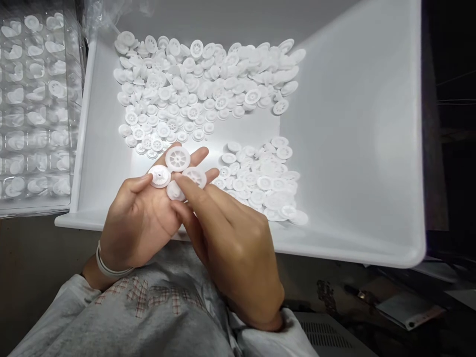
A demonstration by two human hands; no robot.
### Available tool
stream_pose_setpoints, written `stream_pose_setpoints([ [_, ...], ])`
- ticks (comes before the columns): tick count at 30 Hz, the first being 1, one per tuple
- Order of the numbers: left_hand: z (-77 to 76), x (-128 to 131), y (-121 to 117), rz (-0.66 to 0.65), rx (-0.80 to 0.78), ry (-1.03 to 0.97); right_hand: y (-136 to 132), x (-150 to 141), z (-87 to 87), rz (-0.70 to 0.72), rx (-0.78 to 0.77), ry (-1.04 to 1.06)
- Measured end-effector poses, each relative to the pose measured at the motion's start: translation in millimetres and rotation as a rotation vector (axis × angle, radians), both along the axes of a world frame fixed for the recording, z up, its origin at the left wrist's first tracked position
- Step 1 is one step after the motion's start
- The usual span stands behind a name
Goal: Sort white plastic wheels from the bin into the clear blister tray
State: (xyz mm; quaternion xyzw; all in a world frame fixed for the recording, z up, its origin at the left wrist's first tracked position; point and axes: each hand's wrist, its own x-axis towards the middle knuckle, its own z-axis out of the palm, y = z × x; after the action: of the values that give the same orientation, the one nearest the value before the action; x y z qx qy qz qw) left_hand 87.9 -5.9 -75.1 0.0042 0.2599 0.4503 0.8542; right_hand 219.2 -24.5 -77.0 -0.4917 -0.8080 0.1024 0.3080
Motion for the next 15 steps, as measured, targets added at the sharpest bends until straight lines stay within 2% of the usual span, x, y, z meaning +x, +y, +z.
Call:
stream_pose_setpoints([
  [12, -2.1, 0, -2, 0.054, -0.006, -0.035, -12, 5, -5.0, 0.038, -0.083, 0.148],
  [15, -1.8, 0, -1, 0.064, -0.004, -0.026, -14, 6, -5.8, 0.011, -0.119, 0.203],
])
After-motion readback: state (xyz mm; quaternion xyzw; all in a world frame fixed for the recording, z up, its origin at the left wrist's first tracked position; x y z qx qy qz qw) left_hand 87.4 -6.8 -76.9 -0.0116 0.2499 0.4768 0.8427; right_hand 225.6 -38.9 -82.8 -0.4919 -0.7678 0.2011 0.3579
